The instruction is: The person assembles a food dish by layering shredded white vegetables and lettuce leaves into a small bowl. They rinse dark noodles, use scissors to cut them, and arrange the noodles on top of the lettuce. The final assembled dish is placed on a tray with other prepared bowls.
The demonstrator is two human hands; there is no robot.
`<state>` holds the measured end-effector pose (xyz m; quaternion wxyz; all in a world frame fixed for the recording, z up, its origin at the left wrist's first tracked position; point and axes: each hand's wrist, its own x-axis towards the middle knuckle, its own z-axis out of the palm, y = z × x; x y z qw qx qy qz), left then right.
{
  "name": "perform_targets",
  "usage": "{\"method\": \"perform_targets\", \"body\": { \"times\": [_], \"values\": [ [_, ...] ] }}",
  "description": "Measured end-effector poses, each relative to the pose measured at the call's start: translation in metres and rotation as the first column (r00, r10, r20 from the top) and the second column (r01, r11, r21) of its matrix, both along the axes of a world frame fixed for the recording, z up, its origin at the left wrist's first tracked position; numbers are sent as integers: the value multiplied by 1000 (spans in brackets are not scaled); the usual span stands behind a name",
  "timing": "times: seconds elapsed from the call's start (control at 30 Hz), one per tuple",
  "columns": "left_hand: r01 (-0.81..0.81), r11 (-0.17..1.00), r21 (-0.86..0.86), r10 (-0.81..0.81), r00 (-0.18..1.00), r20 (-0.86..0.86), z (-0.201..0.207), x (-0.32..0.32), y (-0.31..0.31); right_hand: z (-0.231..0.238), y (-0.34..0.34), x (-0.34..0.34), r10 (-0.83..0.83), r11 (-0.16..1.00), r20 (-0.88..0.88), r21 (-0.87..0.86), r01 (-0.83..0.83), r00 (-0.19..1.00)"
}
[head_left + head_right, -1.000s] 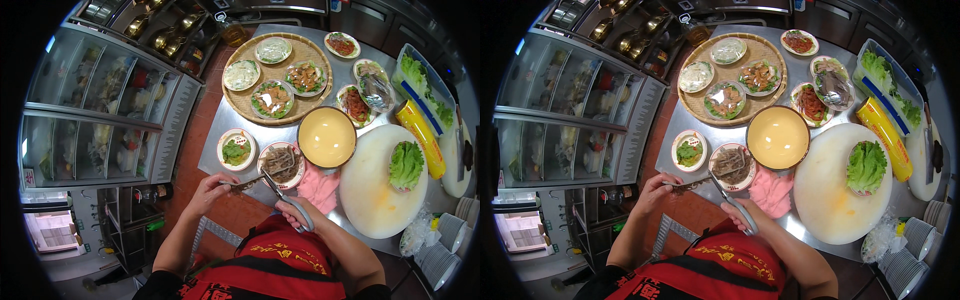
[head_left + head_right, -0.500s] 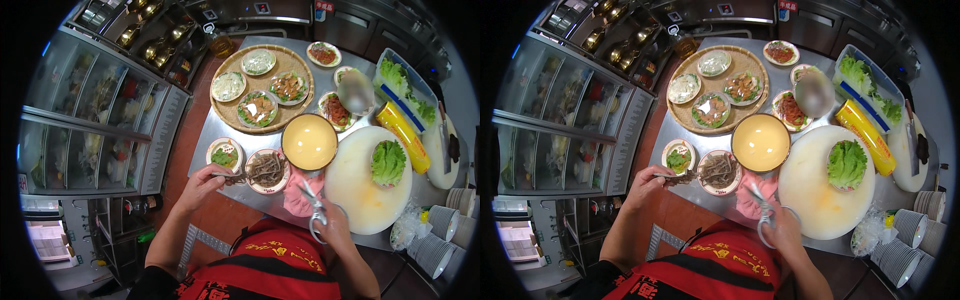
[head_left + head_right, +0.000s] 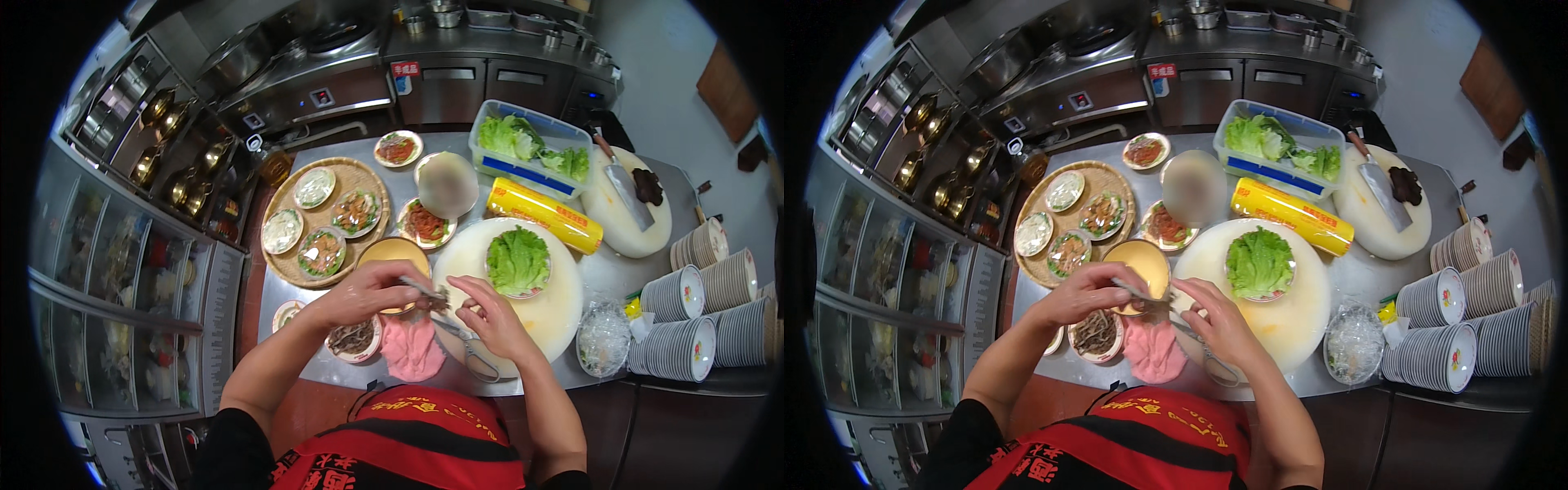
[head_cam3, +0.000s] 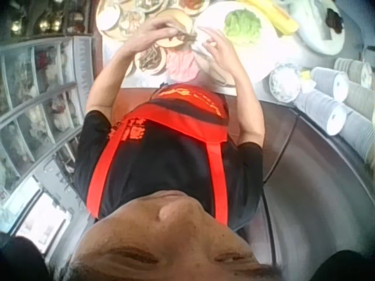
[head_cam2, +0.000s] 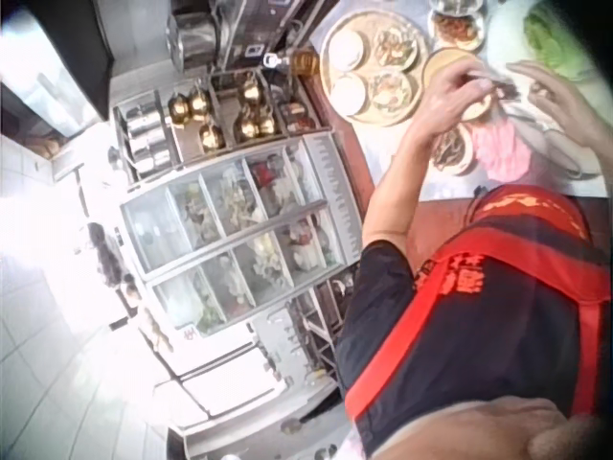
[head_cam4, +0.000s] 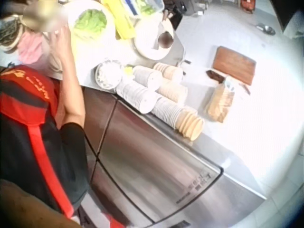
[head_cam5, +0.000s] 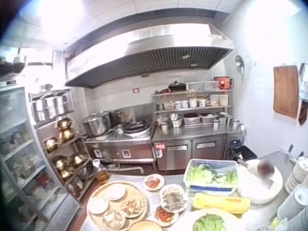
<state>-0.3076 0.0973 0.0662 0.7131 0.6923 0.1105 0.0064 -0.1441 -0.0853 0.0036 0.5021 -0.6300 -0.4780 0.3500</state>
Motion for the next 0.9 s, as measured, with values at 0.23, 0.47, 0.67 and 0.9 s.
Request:
{"method": "perform_targets", "body": {
  "times": [0.23, 0.47, 0.67, 0.9],
  "values": [
    [-69, 982, -175, 68, 998, -9, -42, 108, -12, -21, -30, 70, -181, 971, -260, -202, 130, 949],
    [-493, 730, -472, 344, 863, -369, -146, 190, -43, -81, -19, 140, -593, 805, -432, -337, 489, 679],
    [-543, 825, -157, 454, 802, -389, -165, 213, -47, -106, 4, 153, -682, 720, -141, -298, 626, 718],
    [-201, 693, 692, 480, 845, -235, -144, 206, -52, -112, 3, 142, -572, 694, 612, 5, 720, 547]
  ]
}}
